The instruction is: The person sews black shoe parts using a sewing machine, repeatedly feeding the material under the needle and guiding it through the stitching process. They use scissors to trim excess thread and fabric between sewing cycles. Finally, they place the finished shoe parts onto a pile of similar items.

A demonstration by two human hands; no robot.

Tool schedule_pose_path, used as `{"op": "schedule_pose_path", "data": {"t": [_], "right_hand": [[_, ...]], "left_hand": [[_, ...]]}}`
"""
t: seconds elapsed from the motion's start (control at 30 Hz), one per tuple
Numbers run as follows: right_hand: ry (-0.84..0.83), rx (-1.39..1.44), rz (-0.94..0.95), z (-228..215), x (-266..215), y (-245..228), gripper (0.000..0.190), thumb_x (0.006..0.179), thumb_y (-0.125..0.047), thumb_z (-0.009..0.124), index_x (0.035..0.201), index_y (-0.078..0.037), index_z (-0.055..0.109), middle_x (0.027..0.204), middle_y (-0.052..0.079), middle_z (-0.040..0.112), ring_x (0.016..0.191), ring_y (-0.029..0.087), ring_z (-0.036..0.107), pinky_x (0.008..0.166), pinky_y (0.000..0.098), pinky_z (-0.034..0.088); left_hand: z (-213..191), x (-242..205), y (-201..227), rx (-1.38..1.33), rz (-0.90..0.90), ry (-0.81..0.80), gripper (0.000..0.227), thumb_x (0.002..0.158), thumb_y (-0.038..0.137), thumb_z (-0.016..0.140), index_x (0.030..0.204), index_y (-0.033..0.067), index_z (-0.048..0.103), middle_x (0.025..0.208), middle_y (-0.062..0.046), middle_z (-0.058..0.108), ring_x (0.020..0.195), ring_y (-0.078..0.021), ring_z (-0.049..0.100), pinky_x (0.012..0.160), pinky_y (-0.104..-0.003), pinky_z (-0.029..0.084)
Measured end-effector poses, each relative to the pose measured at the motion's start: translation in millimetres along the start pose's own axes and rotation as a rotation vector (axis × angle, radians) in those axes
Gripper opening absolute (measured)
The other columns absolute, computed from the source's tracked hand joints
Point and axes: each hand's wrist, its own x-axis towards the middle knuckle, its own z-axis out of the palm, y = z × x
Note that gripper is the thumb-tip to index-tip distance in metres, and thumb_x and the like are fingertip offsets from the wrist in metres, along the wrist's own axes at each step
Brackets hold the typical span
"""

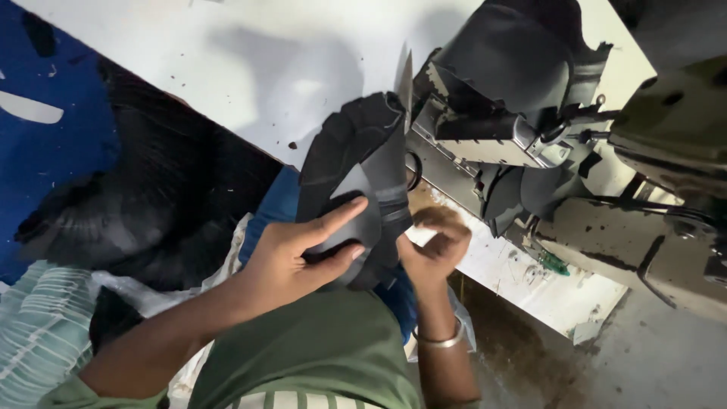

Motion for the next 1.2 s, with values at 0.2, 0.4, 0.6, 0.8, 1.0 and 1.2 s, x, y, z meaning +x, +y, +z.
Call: {"op": "schedule_pose_path", "data": {"t": [0.2,0.4,0.6,0.8,1.0,1.2], "right_hand": [[0.035,-0.090,-0.243,15.0,68.0,-43.9,0.027,0.091,-0.019,0.079,0.105,-0.007,0.060,0.112,0.012,0.065,0.108,0.026,0.065,0.100,0.0392,0.052],[-0.346,-0.471,-0.464,-67.7,74.1,-119.0,0.014,0.086,-0.017,0.074,0.100,-0.016,0.078,0.113,0.001,0.075,0.121,0.025,0.065,0.108,0.0467,0.048],[-0.452,-0.744,-0.428,-121.9,77.8,-144.9,0.019,0.086,-0.013,0.078,0.105,-0.013,0.080,0.116,0.002,0.075,0.123,0.022,0.066,0.104,0.0434,0.052],[-0.358,-0.846,-0.307,-147.8,97.1,-117.1,0.022,0.087,-0.008,0.075,0.108,-0.010,0.080,0.119,0.005,0.075,0.123,0.025,0.067,0.106,0.0440,0.054],[-0.282,-0.769,-0.259,-146.4,113.0,-90.7,0.029,0.085,0.005,0.071,0.112,-0.004,0.077,0.122,0.011,0.073,0.124,0.030,0.067,0.109,0.0468,0.054],[-0.223,-0.746,-0.188,-137.3,109.1,-83.9,0.037,0.081,0.013,0.069,0.114,-0.004,0.076,0.124,0.012,0.072,0.126,0.031,0.066,0.112,0.0474,0.053]], "left_hand": [[-30.7,-2.2,47.5,0.120,-0.076,-0.095,0.069,0.088,0.019,0.079,0.150,0.0145,0.051,0.133,-0.015,0.071,0.087,-0.0098,0.075,0.067,-0.024,0.058],[-35.3,27.7,97.6,0.168,-0.355,-0.543,0.081,0.089,0.025,0.075,0.159,0.0309,0.037,0.114,-0.013,0.076,0.063,-0.0139,0.072,0.060,-0.030,0.054],[9.2,72.8,59.2,0.014,-0.096,-0.763,0.086,0.092,0.020,0.073,0.166,0.0269,0.031,0.096,-0.011,0.075,0.064,-0.0165,0.067,0.065,-0.029,0.054],[51.6,162.1,74.8,0.188,-0.320,-0.996,0.084,0.092,0.024,0.070,0.163,0.0308,0.025,0.104,-0.008,0.077,0.079,-0.0185,0.073,0.078,-0.032,0.060],[50.6,192.9,20.6,-0.036,0.144,-0.827,0.076,0.089,0.020,0.075,0.157,0.0151,0.041,0.152,-0.018,0.057,0.140,-0.0285,0.057,0.112,-0.042,0.037],[44.0,210.2,31.4,0.127,-0.112,-0.939,0.079,0.083,0.033,0.075,0.156,0.0265,0.043,0.150,-0.007,0.059,0.136,-0.0215,0.058,0.112,-0.040,0.039]]}}
